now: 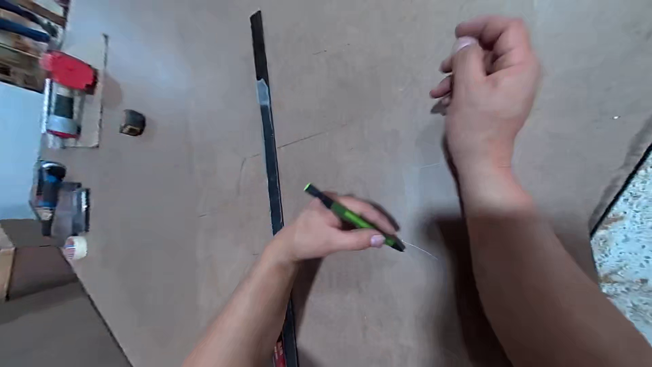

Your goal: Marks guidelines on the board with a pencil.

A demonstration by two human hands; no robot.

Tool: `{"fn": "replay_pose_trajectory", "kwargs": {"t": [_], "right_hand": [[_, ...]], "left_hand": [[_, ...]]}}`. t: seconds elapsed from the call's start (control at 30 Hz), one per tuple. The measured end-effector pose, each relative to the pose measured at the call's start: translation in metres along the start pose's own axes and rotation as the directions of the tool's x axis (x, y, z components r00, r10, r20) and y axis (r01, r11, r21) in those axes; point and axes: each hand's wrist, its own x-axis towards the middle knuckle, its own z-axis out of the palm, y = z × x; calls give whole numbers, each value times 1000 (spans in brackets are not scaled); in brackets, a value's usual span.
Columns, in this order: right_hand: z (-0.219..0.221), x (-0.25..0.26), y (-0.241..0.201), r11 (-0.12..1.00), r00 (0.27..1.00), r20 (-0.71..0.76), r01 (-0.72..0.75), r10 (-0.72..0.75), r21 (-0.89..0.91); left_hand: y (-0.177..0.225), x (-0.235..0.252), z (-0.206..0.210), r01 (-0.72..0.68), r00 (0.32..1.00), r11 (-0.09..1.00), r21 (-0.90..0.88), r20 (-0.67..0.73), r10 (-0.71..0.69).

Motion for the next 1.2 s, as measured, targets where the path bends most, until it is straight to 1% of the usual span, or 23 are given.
{"fn": "replay_pose_trajectory", "kwargs": {"t": [0.07, 0.13, 0.17, 0.33, 0.4, 0.5, 0.53, 0.57, 0.6, 0.63, 0.67, 0.73, 0.87, 0.93, 0.97, 1.0, 1.03, 1.07, 1.1, 1.13, 1.17, 1.2], "right_hand": [[-2, 5, 1, 999, 997, -70, -24, 26, 37], [-2, 8, 2, 998, 991, -121, -43, 49, 56], [-2, 7, 3, 998, 990, -130, -43, 48, 44], [-1, 6, 8, 1000, 993, -120, -22, 20, -10], [1, 7, 7, 1000, 991, -137, -6, 4, -13], [1, 9, 6, 999, 989, -146, -34, 35, 13], [-4, 12, 17, 999, 992, -124, -2, 6, 35], [-14, 19, 42, 994, 994, -67, 89, -85, 70], [-29, 32, 80, 970, 975, 32, 214, -219, 115], [-38, 43, 109, 955, 955, 93, 270, -282, 121], [-42, 49, 124, 958, 953, 116, 268, -279, 101], [-44, 52, 129, 975, 969, 109, 215, -220, 56], [-43, 52, 126, 984, 980, 87, 175, -177, 35], [-43, 53, 128, 978, 973, 106, 200, -205, 55], [-43, 53, 128, 970, 965, 111, 232, -240, 76], [-42, 51, 122, 962, 957, 113, 256, -266, 100], [-38, 45, 107, 959, 958, 97, 258, -269, 119], [-28, 34, 80, 968, 973, 40, 219, -225, 122], [-15, 22, 43, 992, 994, -51, 99, -95, 79], [-6, 15, 17, 999, 994, -112, 2, 2, 43], [-3, 11, 6, 999, 989, -138, -45, 48, 21], [-2, 9, 2, 998, 989, -139, -57, 58, 14]], "left_hand": [[-11, 28, -13, -74, 985, 997, -9, 153, 74], [-18, 49, -18, -125, 964, 992, -7, 236, 123], [-19, 54, -18, -142, 957, 990, -1, 256, 138], [-25, 54, -14, -205, 950, 978, 39, 248, 189], [-24, 54, -13, -203, 955, 978, 39, 229, 189], [-22, 56, -13, -191, 951, 981, 43, 256, 174], [-22, 57, -13, -185, 950, 981, 48, 264, 167], [-22, 58, -13, -177, 952, 983, 52, 264, 157], [-22, 57, -12, -173, 953, 983, 57, 261, 152], [-22, 57, -12, -170, 954, 984, 57, 258, 150], [-22, 57, -12, -169, 955, 984, 57, 256, 149], [-22, 57, -11, -176, 956, 982, 64, 249, 155], [-25, 55, -9, -204, 964, 978, 50, 185, 192], [-26, 54, -9, -206, 966, 977, 49, 169, 196], [-26, 54, -9, -208, 963, 977, 45, 185, 196], [-25, 54, -9, -209, 959, 977, 42, 203, 197], [-25, 55, -9, -213, 957, 976, 45, 212, 199], [-26, 55, -9, -215, 959, 976, 45, 199, 202], [-27, 54, -8, -220, 965, 975, 33, 156, 213], [-30, 52, -8, -230, 970, 973, -1, 87, 229], [-34, 49, -8, -243, 970, 969, -44, -14, 243], [-37, 48, -8, -260, 959, 962, -87, -141, 246]]}}
